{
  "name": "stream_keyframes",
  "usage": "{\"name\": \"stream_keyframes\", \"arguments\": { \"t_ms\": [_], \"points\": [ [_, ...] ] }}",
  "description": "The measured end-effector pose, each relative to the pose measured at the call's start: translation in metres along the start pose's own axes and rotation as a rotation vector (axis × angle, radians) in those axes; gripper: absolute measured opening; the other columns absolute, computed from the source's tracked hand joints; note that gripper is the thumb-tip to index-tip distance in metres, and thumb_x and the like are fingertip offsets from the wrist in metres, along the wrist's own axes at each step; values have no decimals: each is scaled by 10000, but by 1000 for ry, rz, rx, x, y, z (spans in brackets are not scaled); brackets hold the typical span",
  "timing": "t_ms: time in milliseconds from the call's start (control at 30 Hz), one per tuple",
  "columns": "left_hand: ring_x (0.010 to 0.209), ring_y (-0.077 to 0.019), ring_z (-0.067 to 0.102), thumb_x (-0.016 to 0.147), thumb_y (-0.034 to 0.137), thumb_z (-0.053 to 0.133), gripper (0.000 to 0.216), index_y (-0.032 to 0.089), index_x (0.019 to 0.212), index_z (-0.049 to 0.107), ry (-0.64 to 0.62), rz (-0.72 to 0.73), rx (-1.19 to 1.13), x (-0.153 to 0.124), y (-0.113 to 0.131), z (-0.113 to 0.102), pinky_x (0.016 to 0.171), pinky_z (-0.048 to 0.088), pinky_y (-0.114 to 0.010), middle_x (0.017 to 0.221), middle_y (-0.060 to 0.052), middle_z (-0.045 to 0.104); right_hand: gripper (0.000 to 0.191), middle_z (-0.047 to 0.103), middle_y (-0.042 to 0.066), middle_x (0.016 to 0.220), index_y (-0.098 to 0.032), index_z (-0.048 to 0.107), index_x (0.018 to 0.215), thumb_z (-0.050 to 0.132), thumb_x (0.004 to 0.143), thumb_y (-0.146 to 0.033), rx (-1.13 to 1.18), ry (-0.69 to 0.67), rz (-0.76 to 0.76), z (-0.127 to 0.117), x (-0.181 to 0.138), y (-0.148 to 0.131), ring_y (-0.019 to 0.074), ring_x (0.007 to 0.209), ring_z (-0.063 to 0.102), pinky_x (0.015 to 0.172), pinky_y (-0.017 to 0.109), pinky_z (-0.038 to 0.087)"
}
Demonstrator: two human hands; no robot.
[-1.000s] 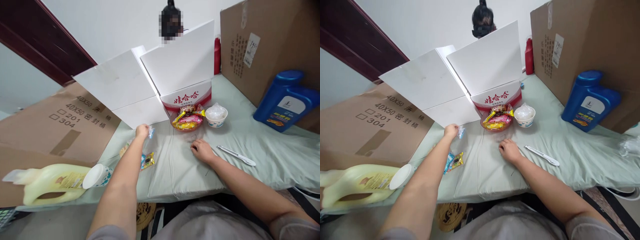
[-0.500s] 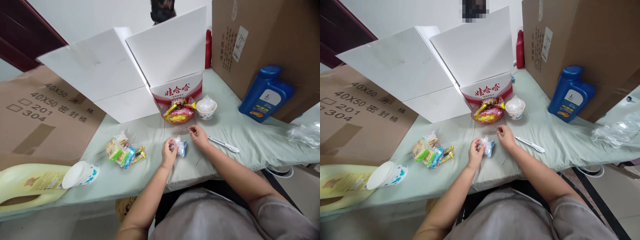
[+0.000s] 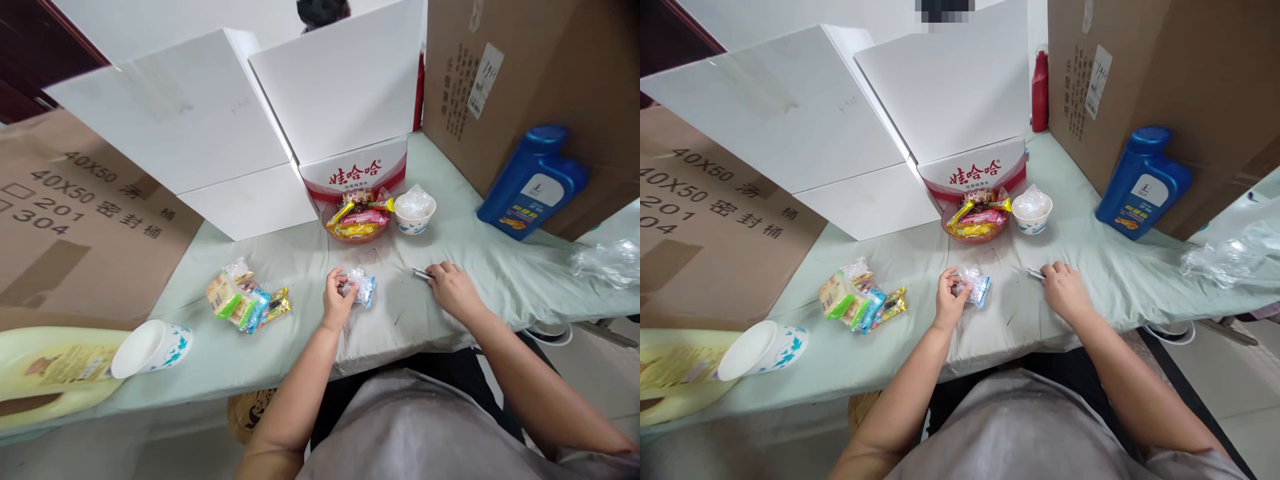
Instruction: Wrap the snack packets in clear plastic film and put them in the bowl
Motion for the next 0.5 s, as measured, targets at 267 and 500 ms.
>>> {"name": "stream_keyframes", "arguments": {
  "t_ms": [267, 500],
  "points": [
    [964, -216, 594, 586, 425, 860, 895, 217, 1322, 394, -141, 149, 47, -7, 8, -2, 892, 446, -358, 1050, -69, 609, 339, 615, 90, 1089, -227, 584, 1261, 436, 956, -214, 158, -149, -354, -12, 5, -105, 187, 876, 635, 726, 275, 458],
    [1051, -234, 563, 713, 344, 737, 690, 209, 1318, 436, -215, 148, 24, -6, 10, -7, 906, 433, -361, 1129, -94, 587, 345, 654, 69, 1055, -266, 650, 1207, 434, 942, -217, -44, -264, -181, -18, 10, -60, 186, 838, 661, 696, 278, 436]
  ]
}}
Point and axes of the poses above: each hand's wrist, its own x-axis towards the middle knuckle, its own z-axis out of the palm, y = z × x, the point moved 2 cm from there along x, towards the middle knuckle
